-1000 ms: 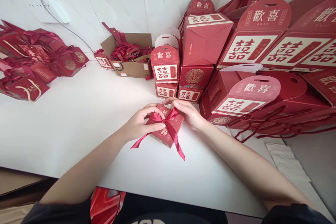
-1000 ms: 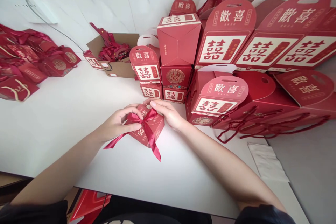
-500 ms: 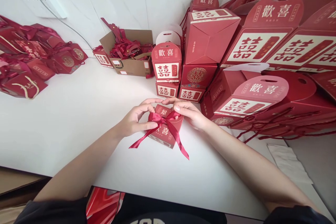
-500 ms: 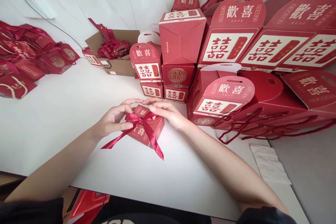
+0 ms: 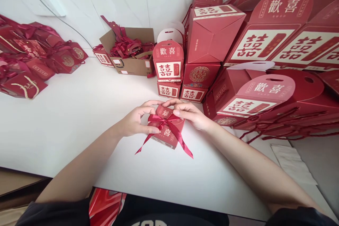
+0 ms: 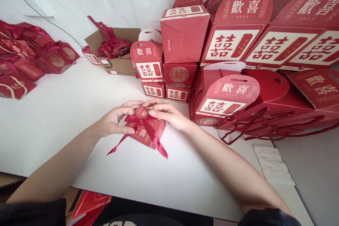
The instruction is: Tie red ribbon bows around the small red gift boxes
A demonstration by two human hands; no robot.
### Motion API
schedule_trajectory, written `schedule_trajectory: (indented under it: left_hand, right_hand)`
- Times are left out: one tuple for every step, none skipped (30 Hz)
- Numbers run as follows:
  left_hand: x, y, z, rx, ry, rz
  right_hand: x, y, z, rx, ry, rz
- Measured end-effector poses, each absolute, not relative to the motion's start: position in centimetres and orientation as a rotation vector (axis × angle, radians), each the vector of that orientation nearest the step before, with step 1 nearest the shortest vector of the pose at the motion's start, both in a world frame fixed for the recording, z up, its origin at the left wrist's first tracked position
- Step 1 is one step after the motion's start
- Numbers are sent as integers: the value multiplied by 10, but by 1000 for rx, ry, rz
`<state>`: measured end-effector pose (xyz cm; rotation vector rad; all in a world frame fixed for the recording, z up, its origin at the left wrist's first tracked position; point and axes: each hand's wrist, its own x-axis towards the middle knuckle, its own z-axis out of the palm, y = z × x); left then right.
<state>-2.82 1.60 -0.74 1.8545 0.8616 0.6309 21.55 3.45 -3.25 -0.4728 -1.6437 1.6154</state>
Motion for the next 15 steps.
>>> schedule_trajectory:
  left_hand:
    - [-28, 16, -7, 1846, 855, 632]
    - [-27, 16, -7, 1839, 848, 634]
    - [-27, 16, -7, 1830, 842, 638]
    - [-26, 16, -7, 1816, 837, 646]
    - [-26, 16, -8, 1796, 834, 657]
    - [-25, 16, -9, 1768, 829, 669]
    - [-25, 16, -10, 1734, 819, 682]
    - [-24, 16, -12, 1696, 803, 692]
    - [-24, 17, -14, 1659, 785, 701]
    - [-24, 18, -16, 1629, 767, 707]
    - [-24, 18, -18, 1608, 752, 711]
    - [-24, 19, -20, 1595, 743, 712]
    - [-24, 20, -22, 1587, 741, 715]
    - [-24, 20, -23, 1582, 743, 717]
    - [-24, 21, -24, 1579, 746, 717]
  right_hand:
    - [216, 34, -32, -475, -1649, 1613]
    - [216, 34, -32, -480, -1655, 1611]
    - [216, 34, -32, -484, -1658, 1611]
    - [216, 34, -32, -490, -1659, 1611]
    - [216, 34, -33, -496, -1658, 1610]
    - [216, 34, -33, -500, -1656, 1607]
    - [216, 34, -33, -502, -1655, 1604]
    - [216, 35, -33, -501, -1654, 1600]
    - [216, 35, -34, -496, -1654, 1595]
    - [216, 35, -34, -491, -1654, 1591]
    - [216, 35, -35, -486, -1653, 1591]
    - [215, 35, -36, -485, -1652, 1593]
    - [215, 36, -36, -486, -1651, 1593]
    - [215, 36, -37, -490, -1649, 1594]
    - [215, 36, -37, -493, -1648, 1595]
